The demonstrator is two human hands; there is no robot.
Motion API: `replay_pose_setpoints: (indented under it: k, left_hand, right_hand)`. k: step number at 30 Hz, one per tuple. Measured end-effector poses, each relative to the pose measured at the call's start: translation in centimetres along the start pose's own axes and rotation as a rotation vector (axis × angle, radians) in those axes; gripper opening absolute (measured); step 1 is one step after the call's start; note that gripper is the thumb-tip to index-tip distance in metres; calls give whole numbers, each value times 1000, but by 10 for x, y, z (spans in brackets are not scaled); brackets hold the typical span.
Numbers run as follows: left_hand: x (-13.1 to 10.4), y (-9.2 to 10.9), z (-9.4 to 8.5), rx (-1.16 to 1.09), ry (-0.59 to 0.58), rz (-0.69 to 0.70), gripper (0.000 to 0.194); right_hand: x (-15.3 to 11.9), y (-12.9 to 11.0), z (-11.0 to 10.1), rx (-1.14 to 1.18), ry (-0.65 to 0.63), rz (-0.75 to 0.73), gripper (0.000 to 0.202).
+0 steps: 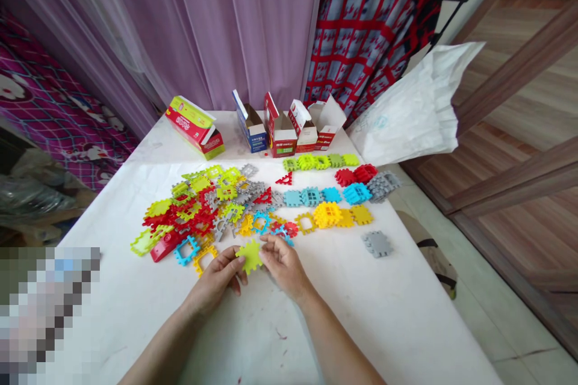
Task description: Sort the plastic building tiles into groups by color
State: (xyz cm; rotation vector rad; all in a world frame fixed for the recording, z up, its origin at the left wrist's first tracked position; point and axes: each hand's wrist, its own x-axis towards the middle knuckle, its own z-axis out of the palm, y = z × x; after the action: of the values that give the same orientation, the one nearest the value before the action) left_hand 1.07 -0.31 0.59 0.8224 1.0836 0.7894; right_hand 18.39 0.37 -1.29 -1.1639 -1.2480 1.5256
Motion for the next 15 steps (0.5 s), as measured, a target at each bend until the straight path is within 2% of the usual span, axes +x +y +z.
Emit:
replay_pose_setpoints:
  k: [2,5,7,10,13,15]
  left_hand:
    - [0,0,1,6,27,-23,59]
    - [2,-4,2,65,21,-44,58]
    - [6,-6,5,124,0,-37,57]
    - [18,-9,15,179,-31,4,56]
    - [32,-8,29,185,-35,89,62]
    - [38,-7,35,178,-36,147,67]
  right_hand:
    - [-2,-3,-4,-129,-71,-77,56]
    - [-6,-21,-11,-555,-197,-204,65]
    - [-7,-39,-15,-822,-239,-246,58]
    - [-8,-67,-19,-1106,-255,-262,42]
    - [-6,-89,-24,-1282,-244,-269,31]
    - [-3,-99,-30,-1328,-215,-287,32]
